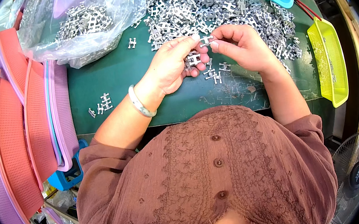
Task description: The person sits at a green workbench and repeatedly picks up small silver metal clips from a pile. They connect two clips together by hand and place the assembled pair into a clear plastic bag. The person continues this assembly process throughout the video.
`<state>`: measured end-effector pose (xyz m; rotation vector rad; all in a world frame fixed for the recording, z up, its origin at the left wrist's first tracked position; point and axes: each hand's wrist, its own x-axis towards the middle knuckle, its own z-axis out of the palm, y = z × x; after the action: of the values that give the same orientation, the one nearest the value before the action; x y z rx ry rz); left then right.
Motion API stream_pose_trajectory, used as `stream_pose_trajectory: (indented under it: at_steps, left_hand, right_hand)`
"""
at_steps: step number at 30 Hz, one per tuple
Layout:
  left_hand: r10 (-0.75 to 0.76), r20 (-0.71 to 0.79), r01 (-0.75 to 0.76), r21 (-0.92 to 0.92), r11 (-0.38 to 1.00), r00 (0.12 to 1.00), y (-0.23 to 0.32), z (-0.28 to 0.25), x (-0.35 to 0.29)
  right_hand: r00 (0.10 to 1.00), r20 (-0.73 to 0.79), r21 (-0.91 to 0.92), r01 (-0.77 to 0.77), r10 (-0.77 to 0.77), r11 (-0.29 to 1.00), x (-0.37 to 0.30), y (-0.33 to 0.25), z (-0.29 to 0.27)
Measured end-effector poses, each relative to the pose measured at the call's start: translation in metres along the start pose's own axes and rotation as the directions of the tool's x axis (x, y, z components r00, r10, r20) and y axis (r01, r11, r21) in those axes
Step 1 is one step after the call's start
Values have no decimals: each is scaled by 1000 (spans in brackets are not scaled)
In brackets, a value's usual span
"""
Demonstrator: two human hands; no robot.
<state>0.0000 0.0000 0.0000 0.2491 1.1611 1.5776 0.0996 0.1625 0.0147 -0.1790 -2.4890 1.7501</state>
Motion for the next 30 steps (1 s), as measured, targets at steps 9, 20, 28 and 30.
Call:
stream_pose_trajectory:
  at_steps: [9,20,28,30]
  left_hand:
    - [-23,-1,23,-6,1000,1000,1,2,-1]
    - [-42,-20,42,-5,999,999,1,2,0]
    - [-35,-13,34,-24,999,999,2,0,1]
    - [-35,-12,34,-28,999,999,2,0,1]
  right_hand:
    - [992,106,35,-77,73,996,1,1,-3]
    - [998,53,99,-26,21,995,0,-1,1]
    - [994,105,54,-45,39,998,0,-1,-3]
    - [991,121,34,-55,50,998,0,-1,-3]
